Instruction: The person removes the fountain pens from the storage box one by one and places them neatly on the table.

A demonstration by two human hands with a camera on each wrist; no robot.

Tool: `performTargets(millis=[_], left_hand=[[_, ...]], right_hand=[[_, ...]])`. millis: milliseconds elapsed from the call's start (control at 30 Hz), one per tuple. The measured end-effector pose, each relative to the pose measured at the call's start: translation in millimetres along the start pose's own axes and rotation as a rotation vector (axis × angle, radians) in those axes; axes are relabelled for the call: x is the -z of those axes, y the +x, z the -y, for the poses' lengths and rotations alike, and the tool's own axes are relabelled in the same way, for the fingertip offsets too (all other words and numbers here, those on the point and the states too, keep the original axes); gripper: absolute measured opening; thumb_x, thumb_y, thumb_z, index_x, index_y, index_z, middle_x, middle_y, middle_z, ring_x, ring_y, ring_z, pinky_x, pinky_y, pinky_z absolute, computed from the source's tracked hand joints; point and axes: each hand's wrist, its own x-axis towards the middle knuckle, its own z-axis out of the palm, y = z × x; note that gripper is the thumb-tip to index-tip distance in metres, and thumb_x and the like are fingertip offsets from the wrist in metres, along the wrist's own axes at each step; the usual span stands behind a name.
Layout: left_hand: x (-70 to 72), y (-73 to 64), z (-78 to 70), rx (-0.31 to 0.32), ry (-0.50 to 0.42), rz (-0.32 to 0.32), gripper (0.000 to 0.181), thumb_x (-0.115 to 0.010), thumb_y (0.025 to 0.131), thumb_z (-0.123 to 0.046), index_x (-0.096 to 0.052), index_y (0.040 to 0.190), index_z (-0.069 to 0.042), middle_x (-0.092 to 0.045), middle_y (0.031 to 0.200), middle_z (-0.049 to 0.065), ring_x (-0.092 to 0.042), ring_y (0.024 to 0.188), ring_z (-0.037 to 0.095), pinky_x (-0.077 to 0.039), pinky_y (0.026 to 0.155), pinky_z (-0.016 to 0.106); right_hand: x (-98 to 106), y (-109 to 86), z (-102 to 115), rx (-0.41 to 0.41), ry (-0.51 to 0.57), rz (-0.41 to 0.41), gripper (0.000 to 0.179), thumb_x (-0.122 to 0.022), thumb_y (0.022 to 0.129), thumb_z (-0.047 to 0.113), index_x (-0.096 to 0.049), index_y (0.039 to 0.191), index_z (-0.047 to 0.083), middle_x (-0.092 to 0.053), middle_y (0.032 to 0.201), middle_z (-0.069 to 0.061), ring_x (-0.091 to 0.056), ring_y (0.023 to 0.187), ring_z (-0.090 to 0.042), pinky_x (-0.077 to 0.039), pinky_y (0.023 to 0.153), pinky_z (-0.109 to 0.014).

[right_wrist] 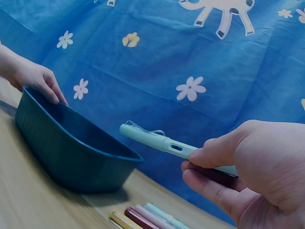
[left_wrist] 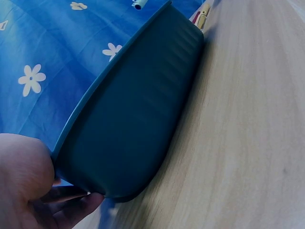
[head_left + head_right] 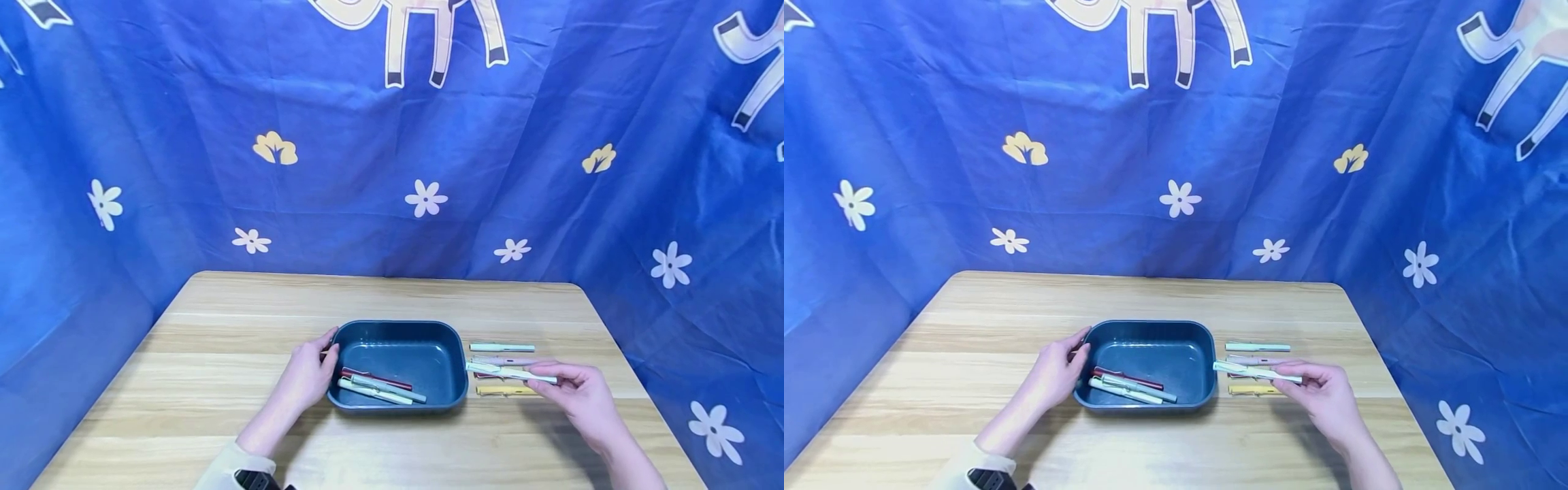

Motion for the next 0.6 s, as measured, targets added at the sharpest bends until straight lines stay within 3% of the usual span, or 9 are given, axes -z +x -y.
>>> performTargets(millis=[233,500,600], left_hand=[[0.4,-0.1,-0.2,0.000,0.003,-0.001,0.048,-0.055,0.110,-0.017,-0.053,0.152,0.005,-0.061,0.142,0.028,-0.062,0.129,0.037,-0.049,0.107,0.056],[1.0,-0.2,-1.7,0.007,0.005,0.004,0.048,-0.054,0.110,-0.017,-0.052,0.153,0.004,-0.061,0.142,0.027,-0.063,0.128,0.036,-0.051,0.106,0.056],[1.2,-0.1,-1.7,0.008,0.002,0.007,0.048,-0.054,0.110,-0.017,-0.052,0.153,0.004,-0.060,0.143,0.027,-0.062,0.129,0.036,-0.050,0.106,0.056]], right_hand=[[11,-5.3,-8,-0.014,-0.041,0.003,0.019,-0.082,0.084,-0.012,-0.081,0.102,-0.006,-0.078,0.108,-0.014,-0.071,0.101,-0.008,-0.059,0.077,-0.020],[20,-11.4,-21,-0.053,-0.015,0.105,0.021,-0.080,0.087,-0.010,-0.078,0.108,-0.010,-0.078,0.110,-0.009,-0.075,0.097,-0.013,-0.062,0.078,-0.026],[22,-13.4,-28,-0.049,0.001,0.145,0.021,-0.078,0.088,-0.011,-0.078,0.109,-0.009,-0.077,0.112,-0.013,-0.074,0.101,-0.013,-0.062,0.081,-0.027]])
